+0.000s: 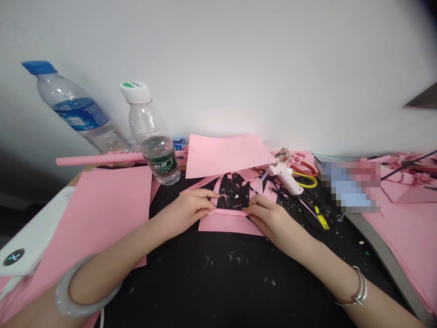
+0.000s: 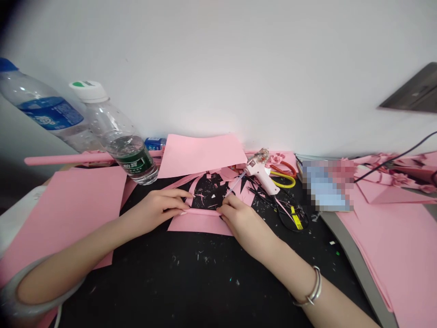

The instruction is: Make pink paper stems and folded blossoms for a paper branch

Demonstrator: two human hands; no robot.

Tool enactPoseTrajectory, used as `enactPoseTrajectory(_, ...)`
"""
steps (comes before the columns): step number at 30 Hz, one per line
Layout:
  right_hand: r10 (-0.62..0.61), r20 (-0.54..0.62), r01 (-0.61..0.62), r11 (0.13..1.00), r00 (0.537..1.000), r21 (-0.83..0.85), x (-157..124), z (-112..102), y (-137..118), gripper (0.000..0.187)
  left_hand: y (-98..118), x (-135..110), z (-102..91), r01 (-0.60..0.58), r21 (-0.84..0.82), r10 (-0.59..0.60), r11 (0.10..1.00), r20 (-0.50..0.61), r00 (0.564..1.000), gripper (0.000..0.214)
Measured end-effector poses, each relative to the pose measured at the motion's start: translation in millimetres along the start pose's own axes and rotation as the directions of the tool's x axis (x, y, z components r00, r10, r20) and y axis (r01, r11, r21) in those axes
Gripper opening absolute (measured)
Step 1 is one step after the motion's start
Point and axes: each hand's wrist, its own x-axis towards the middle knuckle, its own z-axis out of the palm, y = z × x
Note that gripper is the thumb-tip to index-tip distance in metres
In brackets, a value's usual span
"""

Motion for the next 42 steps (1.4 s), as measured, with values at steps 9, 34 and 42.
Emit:
enactPoseTrajectory(9, 0.122, 0.026, -0.115, 0.976, 0.992, -0.183, -3, 1, 3, 0.011, 16, -2, -3.8, -0.016, 0.181, 0.003, 0.983, 0.068, 0.998, 0.019)
enactPoseTrajectory(34, 0.174, 0.001, -0.172, 0.976, 0.985, 0.137, -3, -17, 14, 0.009, 13, -1, -2.8, 0.204, -0.191, -0.207, 0.960, 0.006, 0.978, 0.028)
enactPoseTrajectory(42, 0.393, -0.009, -0.291, 0.695, 0.919, 0.658, 0, -7, 15, 0.012, 16, 3, -2.2, 0.352, -0.466, -0.402, 0.812, -0.009, 0.916, 0.025)
